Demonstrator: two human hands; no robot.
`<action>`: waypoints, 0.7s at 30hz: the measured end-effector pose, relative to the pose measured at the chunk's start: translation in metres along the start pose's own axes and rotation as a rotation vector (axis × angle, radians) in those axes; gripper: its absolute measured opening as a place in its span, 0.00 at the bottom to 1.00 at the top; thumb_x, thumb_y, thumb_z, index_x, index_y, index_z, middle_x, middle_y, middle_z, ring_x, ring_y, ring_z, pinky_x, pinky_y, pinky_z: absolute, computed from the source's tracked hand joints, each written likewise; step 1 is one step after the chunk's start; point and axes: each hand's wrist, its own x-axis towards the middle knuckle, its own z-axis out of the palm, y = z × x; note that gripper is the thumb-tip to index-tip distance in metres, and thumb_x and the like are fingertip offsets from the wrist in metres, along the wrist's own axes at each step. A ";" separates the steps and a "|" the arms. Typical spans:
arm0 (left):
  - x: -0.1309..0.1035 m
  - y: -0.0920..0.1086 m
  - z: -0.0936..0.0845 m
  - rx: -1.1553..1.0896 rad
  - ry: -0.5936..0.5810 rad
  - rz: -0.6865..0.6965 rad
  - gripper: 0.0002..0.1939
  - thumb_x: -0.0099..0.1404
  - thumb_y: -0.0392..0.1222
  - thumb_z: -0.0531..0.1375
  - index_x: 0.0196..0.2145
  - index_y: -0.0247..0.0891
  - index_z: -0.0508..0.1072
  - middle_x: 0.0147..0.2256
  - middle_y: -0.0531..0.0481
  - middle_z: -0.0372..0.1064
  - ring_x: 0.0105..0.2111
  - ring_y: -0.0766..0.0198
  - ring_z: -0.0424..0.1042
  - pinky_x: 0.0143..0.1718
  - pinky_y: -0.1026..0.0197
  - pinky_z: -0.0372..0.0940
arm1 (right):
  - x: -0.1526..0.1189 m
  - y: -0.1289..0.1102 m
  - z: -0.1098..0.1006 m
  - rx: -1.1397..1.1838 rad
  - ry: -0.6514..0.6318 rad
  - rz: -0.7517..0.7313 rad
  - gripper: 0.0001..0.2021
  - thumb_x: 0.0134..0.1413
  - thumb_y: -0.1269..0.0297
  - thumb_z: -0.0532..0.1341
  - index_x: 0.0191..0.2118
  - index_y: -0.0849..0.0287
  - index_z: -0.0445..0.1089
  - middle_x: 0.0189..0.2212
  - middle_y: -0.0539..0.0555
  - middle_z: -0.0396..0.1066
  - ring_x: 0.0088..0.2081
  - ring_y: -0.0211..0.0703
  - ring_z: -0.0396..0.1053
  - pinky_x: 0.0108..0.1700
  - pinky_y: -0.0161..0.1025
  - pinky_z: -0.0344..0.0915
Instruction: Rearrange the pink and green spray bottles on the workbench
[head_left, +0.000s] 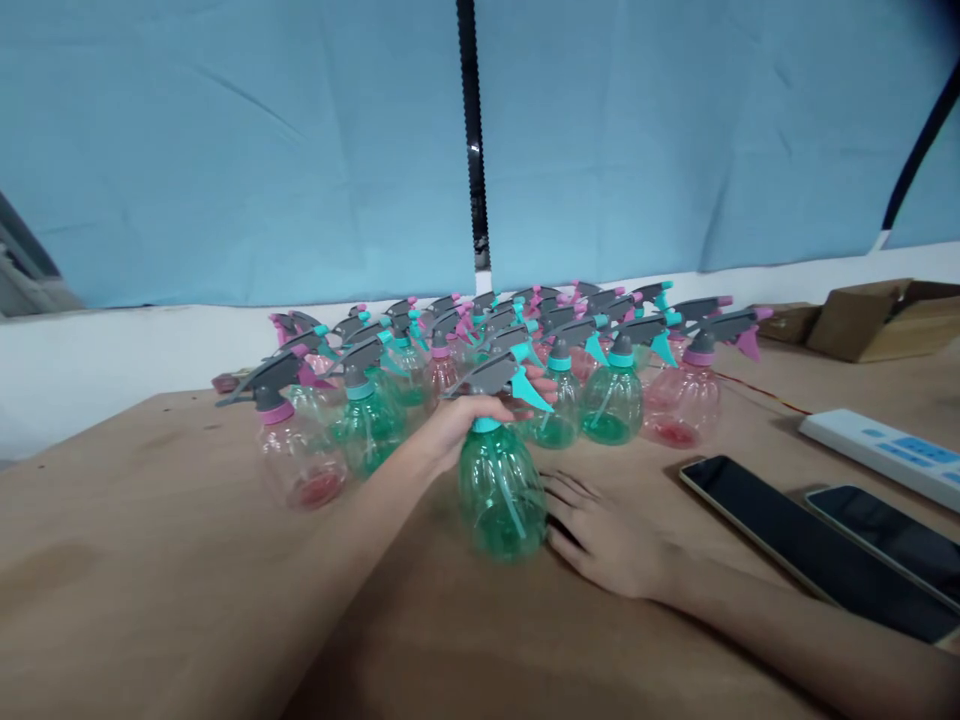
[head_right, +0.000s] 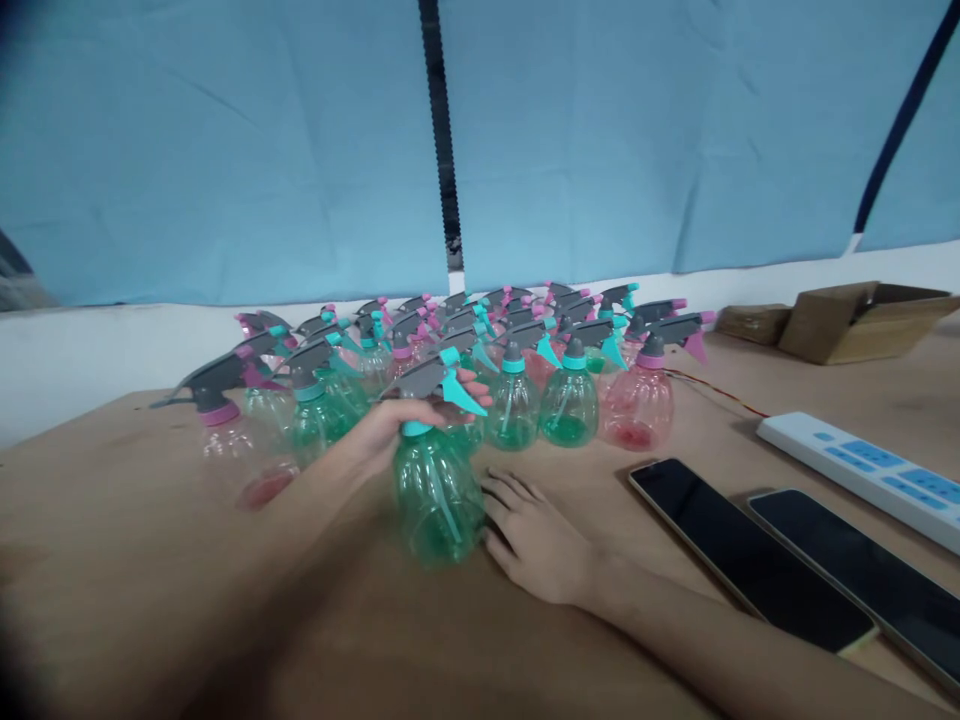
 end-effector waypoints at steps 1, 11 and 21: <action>0.001 0.000 -0.001 -0.006 0.032 -0.009 0.23 0.45 0.28 0.55 0.41 0.34 0.74 0.40 0.44 0.73 0.45 0.51 0.69 0.48 0.49 0.61 | 0.000 0.001 0.001 0.006 0.005 -0.002 0.21 0.57 0.68 0.50 0.56 0.61 0.60 0.55 0.59 0.60 0.59 0.48 0.51 0.59 0.49 0.50; -0.001 -0.002 0.008 0.062 0.254 -0.046 0.14 0.42 0.30 0.55 0.29 0.32 0.75 0.26 0.46 0.72 0.31 0.54 0.71 0.39 0.49 0.64 | 0.000 0.001 0.000 -0.027 -0.019 0.006 0.20 0.56 0.68 0.50 0.54 0.64 0.61 0.56 0.61 0.59 0.58 0.49 0.52 0.60 0.49 0.49; 0.000 -0.002 0.002 0.056 0.006 -0.125 0.22 0.47 0.33 0.54 0.41 0.35 0.75 0.38 0.43 0.73 0.41 0.49 0.71 0.42 0.47 0.64 | 0.000 0.002 0.000 -0.040 -0.014 -0.013 0.20 0.57 0.68 0.49 0.55 0.65 0.60 0.56 0.62 0.58 0.58 0.49 0.52 0.59 0.49 0.49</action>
